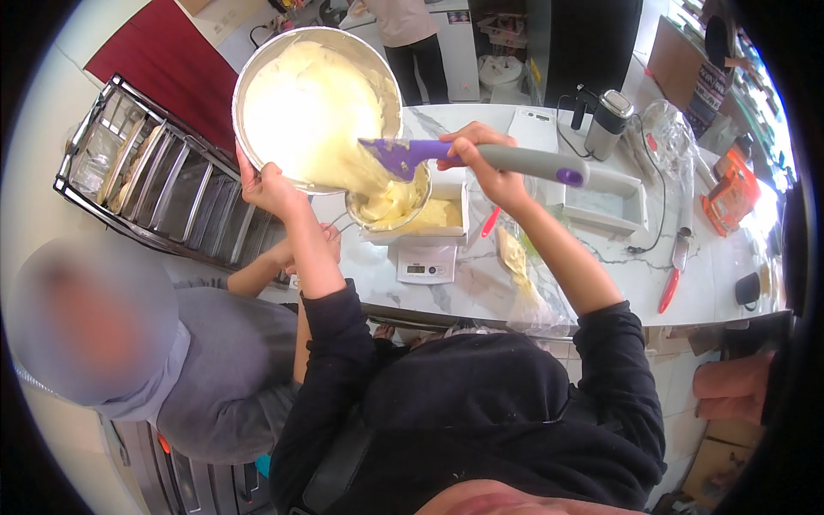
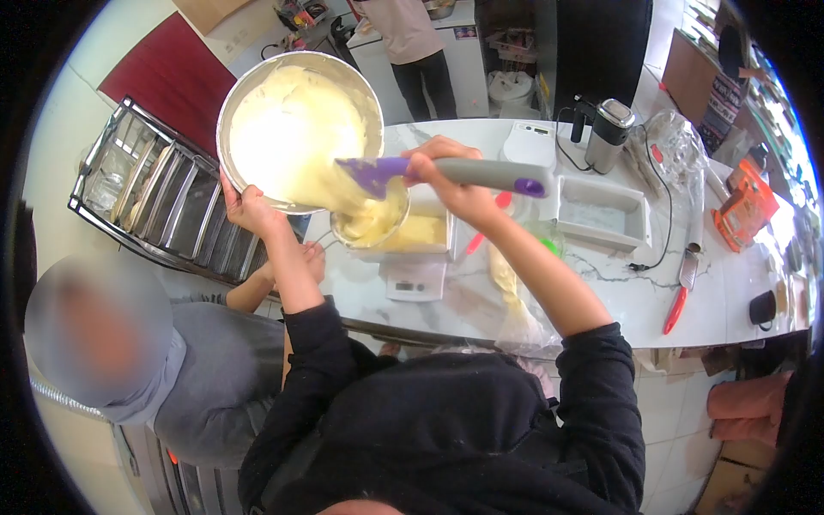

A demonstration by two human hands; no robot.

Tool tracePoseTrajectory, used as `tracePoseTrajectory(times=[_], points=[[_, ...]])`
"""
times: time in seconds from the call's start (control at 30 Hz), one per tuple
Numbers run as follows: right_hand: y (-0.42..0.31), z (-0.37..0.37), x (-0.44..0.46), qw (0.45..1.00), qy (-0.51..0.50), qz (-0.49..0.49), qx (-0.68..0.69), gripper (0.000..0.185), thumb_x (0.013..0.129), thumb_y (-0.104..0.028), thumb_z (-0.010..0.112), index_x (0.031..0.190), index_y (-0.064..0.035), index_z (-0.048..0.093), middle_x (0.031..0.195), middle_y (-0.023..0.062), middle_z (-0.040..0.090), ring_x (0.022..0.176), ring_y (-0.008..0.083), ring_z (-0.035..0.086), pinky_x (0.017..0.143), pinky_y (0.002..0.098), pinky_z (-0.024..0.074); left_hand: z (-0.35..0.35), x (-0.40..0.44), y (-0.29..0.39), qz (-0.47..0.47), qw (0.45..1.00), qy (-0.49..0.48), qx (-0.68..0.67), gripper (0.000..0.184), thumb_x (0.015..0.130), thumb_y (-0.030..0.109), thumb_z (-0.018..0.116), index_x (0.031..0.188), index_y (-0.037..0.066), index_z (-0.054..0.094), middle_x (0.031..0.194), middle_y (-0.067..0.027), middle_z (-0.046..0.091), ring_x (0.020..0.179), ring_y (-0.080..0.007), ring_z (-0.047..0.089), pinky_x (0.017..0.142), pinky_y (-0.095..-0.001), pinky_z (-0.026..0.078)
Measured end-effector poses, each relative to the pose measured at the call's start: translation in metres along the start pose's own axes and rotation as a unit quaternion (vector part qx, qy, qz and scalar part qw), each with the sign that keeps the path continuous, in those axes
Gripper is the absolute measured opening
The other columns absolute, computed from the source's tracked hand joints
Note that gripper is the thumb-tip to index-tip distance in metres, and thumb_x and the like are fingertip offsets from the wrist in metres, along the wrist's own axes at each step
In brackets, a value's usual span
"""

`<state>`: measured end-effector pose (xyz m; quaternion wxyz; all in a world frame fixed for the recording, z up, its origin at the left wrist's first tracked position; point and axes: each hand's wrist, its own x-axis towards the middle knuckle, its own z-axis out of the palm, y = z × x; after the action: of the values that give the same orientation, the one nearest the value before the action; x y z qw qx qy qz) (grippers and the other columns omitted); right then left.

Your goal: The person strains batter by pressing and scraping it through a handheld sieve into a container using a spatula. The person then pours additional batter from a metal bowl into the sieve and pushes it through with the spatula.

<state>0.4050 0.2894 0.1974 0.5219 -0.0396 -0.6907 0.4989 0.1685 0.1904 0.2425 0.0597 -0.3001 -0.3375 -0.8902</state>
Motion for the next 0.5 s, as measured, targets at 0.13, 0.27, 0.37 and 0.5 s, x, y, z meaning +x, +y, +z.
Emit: tracePoseTrajectory(times=[0.13, 0.27, 0.37, 0.5], points=[[-0.036, -0.002, 0.010, 0.968, -0.115, -0.145, -0.166, 0.013, 0.075, -0.010, 0.057, 0.070, 0.0017, 0.059, 0.073, 0.0126, 0.059, 0.066, 0.0191, 0.060, 0.058, 0.0273, 0.0481, 0.001, 0.000, -0.001, 0.000, 1.000, 0.012, -0.004, 0.065, 0.050, -0.012, 0.031, 0.112, -0.005, 0.048, 0.105, -0.0186, 0.053, 0.088, -0.0255, 0.057, 0.076, -0.0322, 0.047], [-0.056, 0.012, 0.010, 0.955, -0.114, -0.196, -0.193, 0.005, 0.067, -0.004, 0.062, 0.071, -0.0001, 0.062, 0.075, 0.0109, 0.060, 0.062, 0.0182, 0.060, 0.054, 0.0259, 0.0477, -0.002, 0.001, -0.003, -0.008, 1.000, 0.004, -0.019, 0.063, 0.052, -0.013, 0.032, 0.112, -0.005, 0.048, 0.104, -0.0179, 0.054, 0.087, -0.0245, 0.057, 0.074, -0.0313, 0.047], [-0.057, 0.026, 0.007, 0.943, -0.088, -0.253, -0.198, 0.005, 0.066, -0.001, 0.062, 0.071, -0.0013, 0.061, 0.077, 0.0102, 0.059, 0.059, 0.0187, 0.059, 0.052, 0.0255, 0.0483, -0.002, 0.000, -0.003, -0.010, 1.000, -0.003, -0.021, 0.063, 0.052, -0.012, 0.031, 0.112, -0.006, 0.048, 0.103, -0.0176, 0.054, 0.086, -0.0240, 0.057, 0.074, -0.0307, 0.047], [-0.061, 0.042, -0.008, 0.933, -0.081, -0.283, -0.205, 0.008, 0.065, -0.002, 0.063, 0.072, -0.0028, 0.060, 0.078, 0.0096, 0.059, 0.059, 0.0204, 0.059, 0.050, 0.0266, 0.0484, -0.001, -0.003, -0.003, -0.001, 0.999, -0.020, -0.025, 0.063, 0.052, -0.012, 0.031, 0.112, -0.005, 0.048, 0.102, -0.0175, 0.054, 0.085, -0.0241, 0.058, 0.073, -0.0304, 0.047]])
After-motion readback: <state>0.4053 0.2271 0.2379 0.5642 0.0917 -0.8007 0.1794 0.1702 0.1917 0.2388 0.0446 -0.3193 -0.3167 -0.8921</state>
